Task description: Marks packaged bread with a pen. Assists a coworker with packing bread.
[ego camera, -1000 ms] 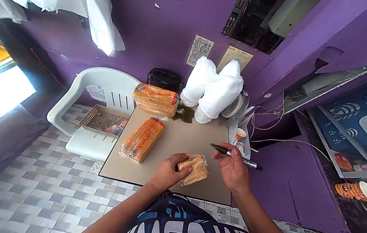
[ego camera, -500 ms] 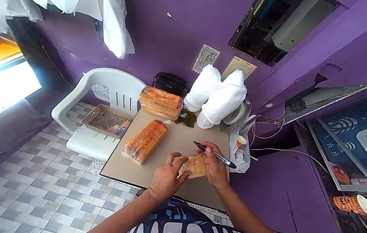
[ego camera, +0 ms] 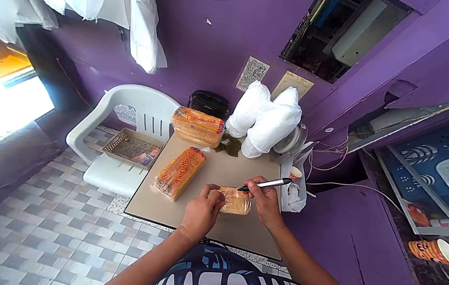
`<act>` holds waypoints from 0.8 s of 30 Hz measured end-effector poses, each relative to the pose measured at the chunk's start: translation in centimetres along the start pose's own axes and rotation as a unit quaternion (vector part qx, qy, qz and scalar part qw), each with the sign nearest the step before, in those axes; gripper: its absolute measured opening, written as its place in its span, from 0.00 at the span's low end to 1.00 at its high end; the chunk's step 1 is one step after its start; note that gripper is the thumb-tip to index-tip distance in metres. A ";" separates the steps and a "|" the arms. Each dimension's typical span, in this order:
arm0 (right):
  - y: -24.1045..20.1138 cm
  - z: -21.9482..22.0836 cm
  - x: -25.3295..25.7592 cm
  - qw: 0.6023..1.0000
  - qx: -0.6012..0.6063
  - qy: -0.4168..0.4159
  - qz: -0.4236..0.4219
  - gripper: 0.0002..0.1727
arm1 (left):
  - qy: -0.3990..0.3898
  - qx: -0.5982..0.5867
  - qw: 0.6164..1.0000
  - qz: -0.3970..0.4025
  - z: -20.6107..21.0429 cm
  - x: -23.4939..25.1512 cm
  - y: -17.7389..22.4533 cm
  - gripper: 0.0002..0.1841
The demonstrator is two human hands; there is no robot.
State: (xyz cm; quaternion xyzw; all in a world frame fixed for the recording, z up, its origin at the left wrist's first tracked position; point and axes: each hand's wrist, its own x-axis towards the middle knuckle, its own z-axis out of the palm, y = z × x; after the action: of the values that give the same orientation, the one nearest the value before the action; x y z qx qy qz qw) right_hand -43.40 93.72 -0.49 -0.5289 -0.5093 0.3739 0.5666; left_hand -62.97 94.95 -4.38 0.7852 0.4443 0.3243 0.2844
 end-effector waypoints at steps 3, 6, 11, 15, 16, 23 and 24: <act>0.2 0.2 -0.1 1.000 -0.026 -0.003 -0.002 0.08 | 0.019 -0.003 1.000 0.016 0.3 -0.2 -0.2 0.07; 0.3 0.3 -0.1 0.999 -0.050 -0.012 -0.006 0.07 | 0.029 -0.003 0.999 0.021 0.5 -0.4 -0.1 0.07; 0.4 0.2 -0.3 0.997 -0.078 -0.026 -0.002 0.08 | 0.029 -0.006 0.999 0.024 0.6 -0.5 -0.2 0.07; 0.6 0.3 -0.3 0.994 -0.101 -0.043 -0.010 0.09 | 0.031 -0.007 0.999 0.020 0.7 -0.5 -0.2 0.07; 0.5 0.4 -0.3 0.993 -0.110 -0.047 -0.011 0.09 | 0.032 -0.009 0.999 0.019 0.7 -0.4 -0.2 0.07; 0.7 0.7 -0.2 0.980 -0.186 -0.047 -0.054 0.10 | 0.029 -0.009 0.999 0.018 0.7 -0.4 -0.1 0.07; 0.8 0.7 -0.3 0.978 -0.195 -0.046 -0.058 0.10 | 0.028 -0.010 0.999 0.018 0.7 -0.4 -0.1 0.07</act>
State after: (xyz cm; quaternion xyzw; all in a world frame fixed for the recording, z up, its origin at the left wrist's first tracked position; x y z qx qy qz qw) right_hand -44.05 93.76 -1.37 -0.5808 -0.6281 0.2578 0.4491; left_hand -62.66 94.55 -4.96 0.7807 0.4349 0.3553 0.2741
